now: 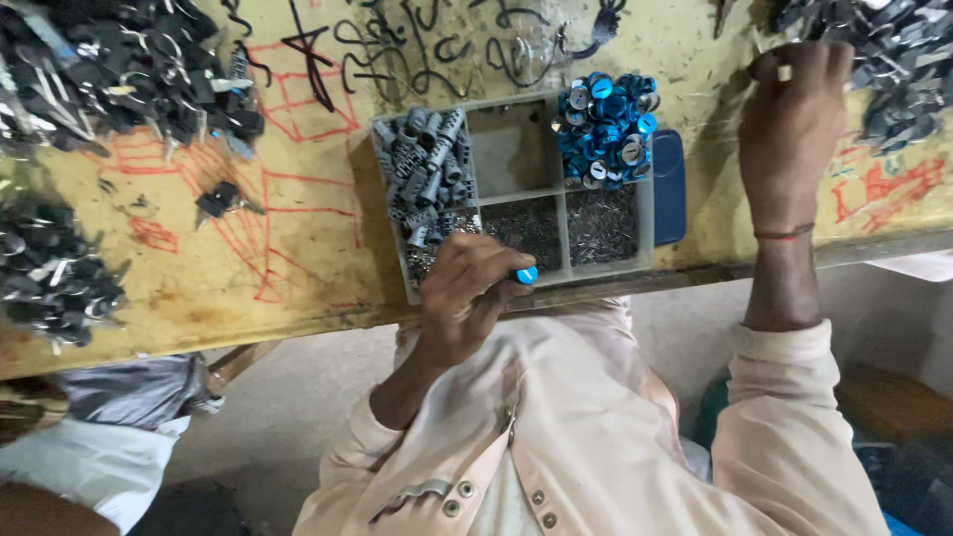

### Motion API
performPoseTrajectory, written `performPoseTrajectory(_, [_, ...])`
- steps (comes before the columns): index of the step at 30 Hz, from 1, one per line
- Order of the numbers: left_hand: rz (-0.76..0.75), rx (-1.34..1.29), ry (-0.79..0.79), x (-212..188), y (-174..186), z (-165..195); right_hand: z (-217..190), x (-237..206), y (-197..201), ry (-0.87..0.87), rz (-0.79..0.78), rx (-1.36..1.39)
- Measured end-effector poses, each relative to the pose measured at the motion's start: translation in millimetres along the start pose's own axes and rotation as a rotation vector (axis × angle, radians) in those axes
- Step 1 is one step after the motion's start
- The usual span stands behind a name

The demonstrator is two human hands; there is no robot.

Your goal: The person picks small gray plastic anchors and metal screws from a compartment tray and fits blue caps onto the anchors by hand, pressing the parts together. Finished assemblies are placed on the worktable beside the tray, and the person repeats this assembly cycle throughout the episode.

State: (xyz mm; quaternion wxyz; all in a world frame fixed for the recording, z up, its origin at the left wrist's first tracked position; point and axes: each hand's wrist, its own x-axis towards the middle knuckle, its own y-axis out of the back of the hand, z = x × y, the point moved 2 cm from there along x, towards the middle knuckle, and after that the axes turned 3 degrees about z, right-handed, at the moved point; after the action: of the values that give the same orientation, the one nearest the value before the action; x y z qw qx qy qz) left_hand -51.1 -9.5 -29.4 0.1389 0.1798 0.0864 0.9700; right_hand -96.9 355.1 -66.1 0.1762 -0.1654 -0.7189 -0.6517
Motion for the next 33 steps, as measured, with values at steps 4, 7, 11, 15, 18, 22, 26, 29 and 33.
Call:
performPoseTrajectory(4, [-0.059,-0.060,0.037,2,-3,4,-27,-10,48,-0.687,-0.115,1.173])
performPoseTrajectory(7, [-0.125,-0.022,-0.056,5,-5,10,-97,-31,92,-0.733,-0.175,1.304])
performPoseTrajectory(11, [-0.159,0.056,-0.184,8,-4,17,-165,-51,98,-0.225,-0.227,1.000])
performPoseTrajectory(15, [-0.210,0.139,-0.160,4,5,18,-154,-51,91,0.104,-0.390,0.854])
performPoseTrajectory(18, [-0.261,0.019,-0.078,2,5,12,-154,-46,97,0.338,-0.493,0.774])
performPoseTrajectory(22, [-0.143,-0.101,0.033,-5,-7,16,-185,-20,112,0.338,-0.533,0.716])
performPoseTrajectory(26, [-0.215,-0.213,0.192,-11,-8,18,-179,29,128,0.346,-0.778,0.901])
performPoseTrajectory(29, [-0.171,-0.195,0.236,-12,16,17,-154,46,120,0.413,-0.841,0.903])
performPoseTrajectory(33, [-0.103,0.308,0.256,-16,45,22,-152,19,95,0.124,-0.006,0.931])
